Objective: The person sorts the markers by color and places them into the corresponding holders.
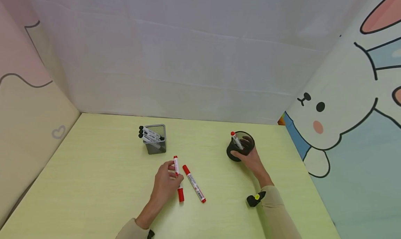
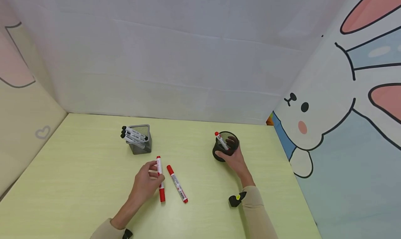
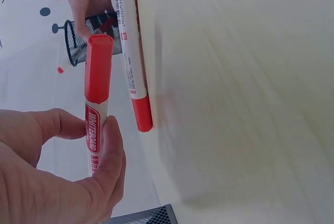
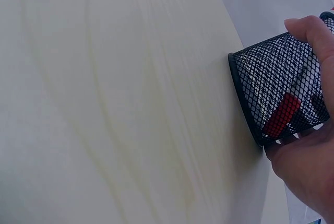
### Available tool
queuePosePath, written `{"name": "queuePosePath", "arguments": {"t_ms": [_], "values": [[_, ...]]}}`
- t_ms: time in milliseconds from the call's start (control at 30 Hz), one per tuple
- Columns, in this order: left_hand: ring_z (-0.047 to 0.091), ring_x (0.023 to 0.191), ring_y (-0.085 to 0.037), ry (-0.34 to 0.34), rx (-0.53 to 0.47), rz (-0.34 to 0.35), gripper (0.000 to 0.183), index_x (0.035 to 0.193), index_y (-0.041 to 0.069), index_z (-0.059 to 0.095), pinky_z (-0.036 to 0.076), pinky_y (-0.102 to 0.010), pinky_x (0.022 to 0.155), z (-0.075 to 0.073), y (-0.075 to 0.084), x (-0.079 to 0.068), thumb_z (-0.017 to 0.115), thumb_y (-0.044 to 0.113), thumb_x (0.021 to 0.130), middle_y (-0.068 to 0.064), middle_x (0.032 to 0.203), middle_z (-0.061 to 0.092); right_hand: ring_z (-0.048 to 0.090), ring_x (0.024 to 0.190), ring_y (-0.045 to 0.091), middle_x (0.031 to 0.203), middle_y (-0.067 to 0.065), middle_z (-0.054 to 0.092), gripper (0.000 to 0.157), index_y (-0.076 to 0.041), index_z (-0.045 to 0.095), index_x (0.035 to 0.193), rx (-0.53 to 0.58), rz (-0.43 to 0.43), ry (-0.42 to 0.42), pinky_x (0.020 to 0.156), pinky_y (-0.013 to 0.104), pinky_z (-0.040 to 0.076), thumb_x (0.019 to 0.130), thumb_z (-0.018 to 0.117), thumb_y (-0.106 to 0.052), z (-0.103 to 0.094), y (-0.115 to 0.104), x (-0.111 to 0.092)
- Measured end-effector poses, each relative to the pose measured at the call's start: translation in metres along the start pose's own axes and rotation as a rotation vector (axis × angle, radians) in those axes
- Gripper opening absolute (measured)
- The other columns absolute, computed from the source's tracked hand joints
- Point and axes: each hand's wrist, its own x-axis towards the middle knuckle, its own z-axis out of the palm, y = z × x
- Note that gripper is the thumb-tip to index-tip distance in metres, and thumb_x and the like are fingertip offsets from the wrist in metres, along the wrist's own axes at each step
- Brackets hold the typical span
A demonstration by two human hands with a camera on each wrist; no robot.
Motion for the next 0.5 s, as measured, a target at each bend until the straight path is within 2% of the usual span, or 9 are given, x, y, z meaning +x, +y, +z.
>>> {"name": "queuePosePath", "arguments": {"t_ms": [233,500], "values": [[0.065,0.098,-0.027,0.007,-0.03,0.029,0.054,0.138,-0.005,0.051,0.059,-0.036,0.076,0.003,0.007,0.002,0.072,0.003,0.089,-0.015,0.115,0.059,0.039,0.143,0.031,0.159,0.015,0.034,0.083,-0.014,0.024,0.157,0.01,-0.018,0.008,0.097,0.013,0.04,0.093,0.076,-0.012,0.0,0.002,-0.001],[0.067,0.095,-0.027,0.016,-0.089,0.067,0.051,0.135,-0.004,0.053,0.059,-0.032,0.071,0.008,0.016,0.007,0.072,0.001,0.088,-0.015,0.114,0.061,0.038,0.144,0.032,0.16,0.015,0.033,0.083,-0.014,0.023,0.158,0.02,-0.017,0.005,0.097,0.013,0.04,0.094,0.075,-0.011,0.0,0.003,0.0]]}}
